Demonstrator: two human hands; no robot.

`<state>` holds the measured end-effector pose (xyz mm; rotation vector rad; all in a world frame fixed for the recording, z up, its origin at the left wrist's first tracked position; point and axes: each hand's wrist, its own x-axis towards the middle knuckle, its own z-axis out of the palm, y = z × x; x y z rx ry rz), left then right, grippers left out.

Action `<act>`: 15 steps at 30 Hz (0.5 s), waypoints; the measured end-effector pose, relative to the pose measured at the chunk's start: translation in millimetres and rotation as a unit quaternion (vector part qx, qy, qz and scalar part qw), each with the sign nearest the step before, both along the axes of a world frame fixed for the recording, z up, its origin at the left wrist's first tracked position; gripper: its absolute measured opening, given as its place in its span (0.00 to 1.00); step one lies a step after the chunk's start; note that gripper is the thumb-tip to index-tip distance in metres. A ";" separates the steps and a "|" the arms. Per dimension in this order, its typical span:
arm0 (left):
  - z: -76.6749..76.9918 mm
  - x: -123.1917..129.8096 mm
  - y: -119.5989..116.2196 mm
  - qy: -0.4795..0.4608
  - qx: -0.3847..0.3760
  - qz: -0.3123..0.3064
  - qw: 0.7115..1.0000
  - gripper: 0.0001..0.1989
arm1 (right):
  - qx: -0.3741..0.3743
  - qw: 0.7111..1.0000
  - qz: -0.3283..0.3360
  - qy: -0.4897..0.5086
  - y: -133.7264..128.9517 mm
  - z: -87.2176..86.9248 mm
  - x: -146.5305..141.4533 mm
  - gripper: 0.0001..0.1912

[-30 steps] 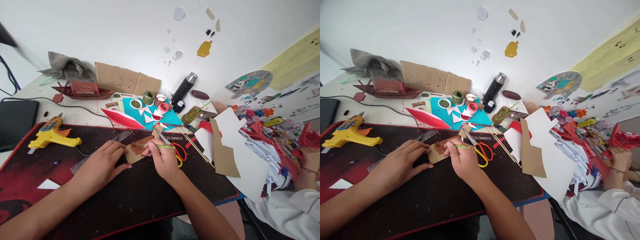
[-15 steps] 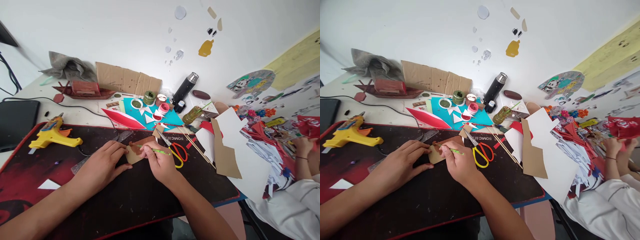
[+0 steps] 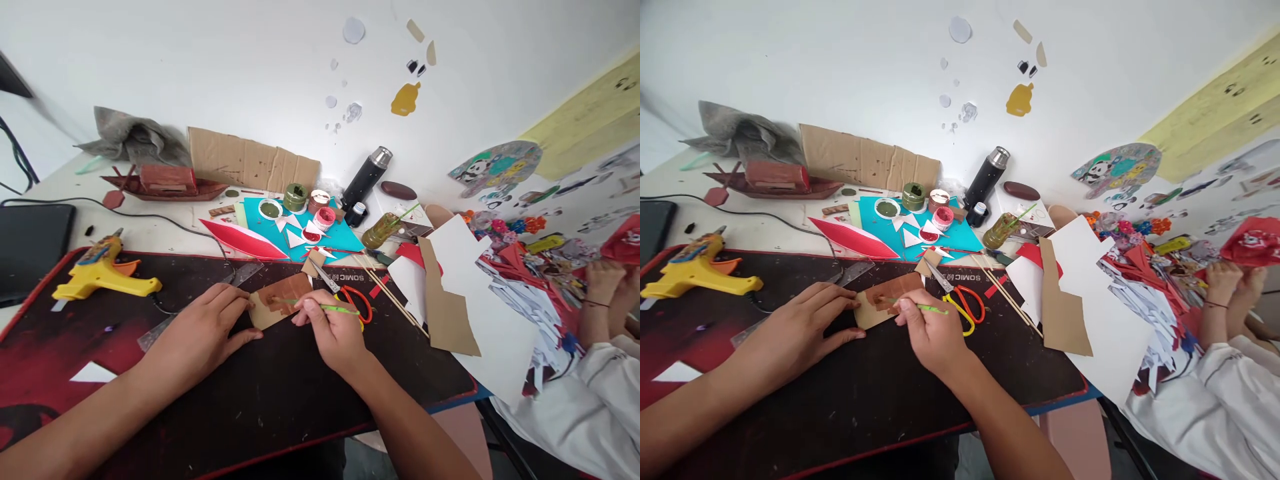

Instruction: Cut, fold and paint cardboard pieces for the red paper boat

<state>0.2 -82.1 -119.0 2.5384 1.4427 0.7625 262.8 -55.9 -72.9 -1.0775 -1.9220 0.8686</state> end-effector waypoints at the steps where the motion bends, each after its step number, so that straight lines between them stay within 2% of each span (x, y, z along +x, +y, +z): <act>1: 0.4 1.3 -0.7 0.008 0.003 -0.001 1.000 0.24 | -0.003 1.000 -0.013 0.004 2.6 -0.9 4.3 0.19; 5: 3.1 8.6 -5.3 0.045 0.022 -0.005 0.999 0.24 | -0.015 0.999 -0.044 0.023 5.7 -3.2 12.4 0.21; 11: 6.7 15.6 -10.7 0.081 0.055 0.017 0.995 0.26 | 0.002 1.000 0.001 0.014 -11.3 -3.4 10.3 0.19; 15: 7.4 18.1 -11.1 0.094 0.067 0.033 0.993 0.29 | -0.019 0.999 -0.033 0.017 -3.9 -6.0 22.1 0.21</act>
